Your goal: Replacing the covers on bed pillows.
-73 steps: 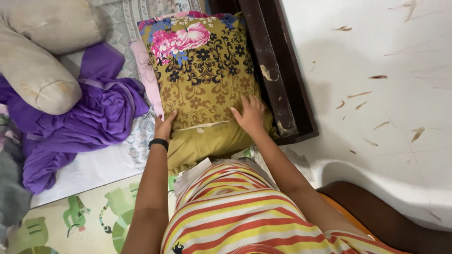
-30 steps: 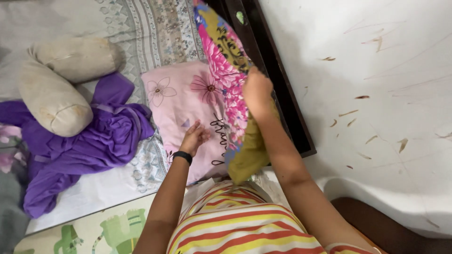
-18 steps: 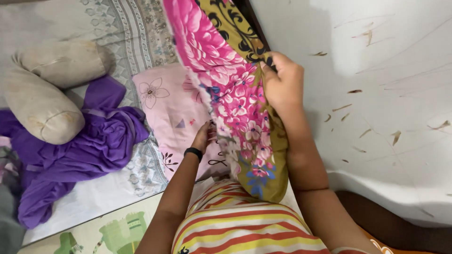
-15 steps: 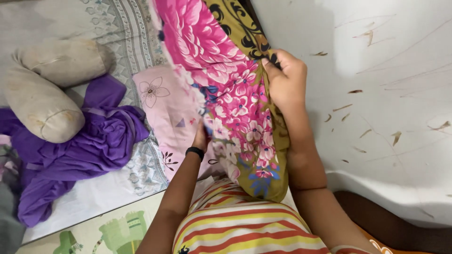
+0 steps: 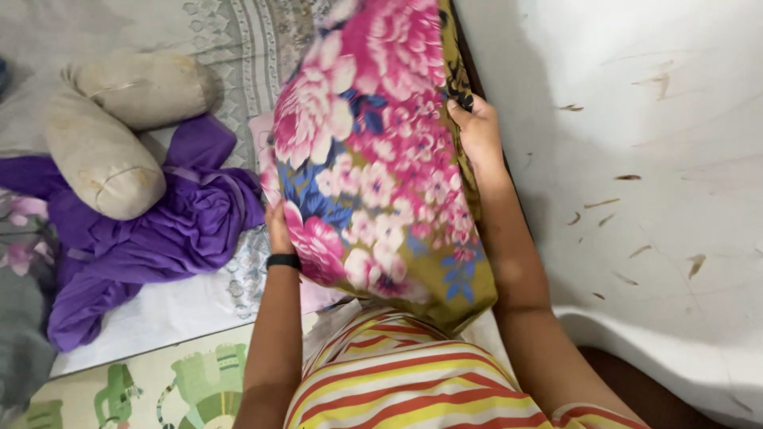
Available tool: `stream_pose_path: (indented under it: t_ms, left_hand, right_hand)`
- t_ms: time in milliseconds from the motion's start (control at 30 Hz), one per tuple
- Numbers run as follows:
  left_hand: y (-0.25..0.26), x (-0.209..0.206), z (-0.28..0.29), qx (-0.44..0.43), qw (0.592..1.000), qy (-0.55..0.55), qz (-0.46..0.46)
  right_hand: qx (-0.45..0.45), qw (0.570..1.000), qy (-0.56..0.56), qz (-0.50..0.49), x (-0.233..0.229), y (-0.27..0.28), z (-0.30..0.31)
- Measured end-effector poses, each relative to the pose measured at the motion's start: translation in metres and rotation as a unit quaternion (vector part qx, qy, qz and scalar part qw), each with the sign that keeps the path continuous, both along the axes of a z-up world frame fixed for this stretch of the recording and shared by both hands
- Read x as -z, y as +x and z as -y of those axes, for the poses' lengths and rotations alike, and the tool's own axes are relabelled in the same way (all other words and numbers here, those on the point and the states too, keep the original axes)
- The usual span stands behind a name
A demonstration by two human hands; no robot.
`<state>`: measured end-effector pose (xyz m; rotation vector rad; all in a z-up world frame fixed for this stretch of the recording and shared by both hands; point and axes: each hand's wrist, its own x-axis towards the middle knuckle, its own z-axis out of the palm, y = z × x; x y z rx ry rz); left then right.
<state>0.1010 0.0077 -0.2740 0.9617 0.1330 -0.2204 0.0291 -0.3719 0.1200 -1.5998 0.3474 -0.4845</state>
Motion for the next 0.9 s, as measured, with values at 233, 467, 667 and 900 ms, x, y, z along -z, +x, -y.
stream_pose_path:
  t_ms: [233,467,667,900]
  left_hand:
    - [-0.008,-0.215,-0.005,0.009,0.995,0.041,0.089]
    - [-0.023,-0.235,-0.004,-0.015,0.976,0.170,0.134]
    - [-0.020,-0.170,-0.013,-0.065,0.964,0.258,-0.003]
    - [-0.047,-0.071,-0.030,-0.014,0.913,0.400,-0.078]
  right_hand:
    - [0.001,0.994,0.104,-0.032,0.076,0.020,0.028]
    - [-0.016,0.987,0.157,-0.017,0.084,0.016,0.026]
    - [0.051,0.965,-0.087,-0.241,0.212,-0.017,0.081]
    - [0.027,0.899,-0.070,-0.430,0.266,-0.103,0.031]
